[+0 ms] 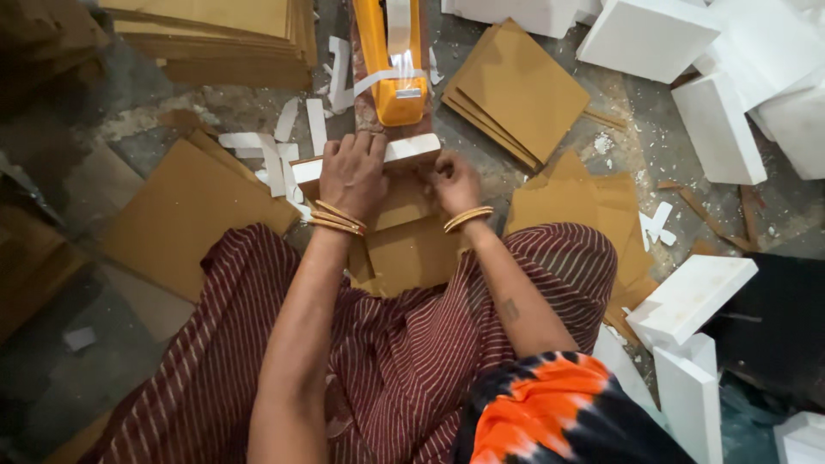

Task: The person sits on the floor and assembles small cardboard boxes by folding the flaps and securing them with white tape. They repeatedly pick up flat cardboard sheets, fold them into box shapes, and use a handheld tape dispenser to seal the edges.

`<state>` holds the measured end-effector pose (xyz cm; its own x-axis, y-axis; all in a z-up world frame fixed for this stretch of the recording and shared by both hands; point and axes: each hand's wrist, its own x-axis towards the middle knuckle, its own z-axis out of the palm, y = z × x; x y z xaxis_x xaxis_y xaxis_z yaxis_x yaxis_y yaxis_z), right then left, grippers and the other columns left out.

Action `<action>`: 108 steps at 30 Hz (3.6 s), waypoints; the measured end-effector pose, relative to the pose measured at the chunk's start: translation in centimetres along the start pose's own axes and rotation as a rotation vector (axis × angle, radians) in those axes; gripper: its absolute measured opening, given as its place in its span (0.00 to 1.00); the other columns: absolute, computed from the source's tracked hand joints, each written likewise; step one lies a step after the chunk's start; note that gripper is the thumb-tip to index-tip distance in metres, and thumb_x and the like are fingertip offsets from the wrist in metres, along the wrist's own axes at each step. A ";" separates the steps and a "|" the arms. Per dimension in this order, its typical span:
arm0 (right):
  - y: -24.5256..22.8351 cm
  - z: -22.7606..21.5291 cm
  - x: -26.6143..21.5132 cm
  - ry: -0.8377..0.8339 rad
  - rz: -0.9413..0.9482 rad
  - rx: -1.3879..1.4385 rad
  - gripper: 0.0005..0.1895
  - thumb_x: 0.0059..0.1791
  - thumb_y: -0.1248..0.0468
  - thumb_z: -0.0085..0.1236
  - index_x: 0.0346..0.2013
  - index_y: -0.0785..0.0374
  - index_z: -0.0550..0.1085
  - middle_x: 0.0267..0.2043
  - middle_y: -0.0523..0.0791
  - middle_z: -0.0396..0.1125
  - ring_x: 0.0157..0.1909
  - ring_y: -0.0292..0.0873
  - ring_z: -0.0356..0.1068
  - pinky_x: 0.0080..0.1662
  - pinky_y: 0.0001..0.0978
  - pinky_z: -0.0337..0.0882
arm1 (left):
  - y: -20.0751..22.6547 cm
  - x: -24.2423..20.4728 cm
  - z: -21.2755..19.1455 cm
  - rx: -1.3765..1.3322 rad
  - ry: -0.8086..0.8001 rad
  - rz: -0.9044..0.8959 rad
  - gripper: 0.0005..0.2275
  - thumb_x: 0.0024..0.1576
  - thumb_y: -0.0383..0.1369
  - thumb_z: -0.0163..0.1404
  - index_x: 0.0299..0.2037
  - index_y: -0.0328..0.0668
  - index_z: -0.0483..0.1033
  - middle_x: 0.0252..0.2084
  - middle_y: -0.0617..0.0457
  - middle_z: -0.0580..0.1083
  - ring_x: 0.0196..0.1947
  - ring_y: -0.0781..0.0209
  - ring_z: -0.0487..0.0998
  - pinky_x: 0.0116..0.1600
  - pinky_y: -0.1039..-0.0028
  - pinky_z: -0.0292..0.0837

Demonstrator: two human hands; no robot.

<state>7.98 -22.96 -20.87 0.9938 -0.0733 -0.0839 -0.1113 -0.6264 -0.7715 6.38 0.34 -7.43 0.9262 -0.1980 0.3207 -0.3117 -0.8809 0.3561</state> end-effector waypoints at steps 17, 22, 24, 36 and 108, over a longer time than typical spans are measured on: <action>-14.4 -5.0 3.9 -0.311 -0.205 0.210 0.14 0.55 0.58 0.55 0.51 0.61 0.77 0.43 0.48 0.77 0.44 0.43 0.77 0.48 0.34 0.73 | 0.1 -0.4 0.0 0.054 0.024 -0.006 0.19 0.45 0.27 0.54 0.50 0.43 0.74 0.42 0.52 0.73 0.44 0.53 0.73 0.50 0.62 0.64; -12.2 -4.6 4.6 -0.363 -0.136 -0.090 0.15 0.51 0.55 0.57 0.44 0.60 0.83 0.36 0.52 0.76 0.39 0.47 0.75 0.43 0.38 0.72 | 0.1 -1.2 1.3 0.085 0.026 0.094 0.18 0.49 0.30 0.55 0.52 0.43 0.74 0.45 0.51 0.74 0.47 0.55 0.74 0.53 0.64 0.65; -11.4 -4.5 5.2 -0.413 -0.051 -0.154 0.14 0.53 0.57 0.56 0.45 0.59 0.84 0.35 0.52 0.76 0.37 0.45 0.76 0.44 0.37 0.72 | 0.2 -1.3 1.2 0.151 0.015 0.080 0.18 0.49 0.28 0.53 0.51 0.44 0.75 0.46 0.53 0.75 0.46 0.57 0.75 0.54 0.66 0.66; -4.4 -5.5 5.1 -0.765 0.304 0.152 0.20 0.44 0.69 0.64 0.51 0.64 0.76 0.48 0.44 0.75 0.49 0.37 0.73 0.51 0.30 0.74 | 4.3 -5.2 -2.1 0.080 0.146 0.224 0.12 0.57 0.30 0.51 0.51 0.46 0.73 0.47 0.54 0.74 0.48 0.58 0.75 0.58 0.65 0.65; -7.2 -4.8 -3.2 -0.439 -0.006 0.229 0.13 0.50 0.65 0.58 0.48 0.68 0.77 0.41 0.48 0.76 0.39 0.38 0.75 0.43 0.31 0.75 | -0.2 1.4 0.4 -0.857 -0.313 -0.467 0.23 0.54 0.38 0.61 0.57 0.37 0.73 0.47 0.44 0.80 0.43 0.53 0.80 0.50 0.68 0.74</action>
<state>5.61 -21.98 -12.03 0.9078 0.2946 -0.2985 -0.1505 -0.4355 -0.8875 7.87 0.06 -7.44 0.9695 -0.1258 -0.2103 0.1609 -0.3204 0.9335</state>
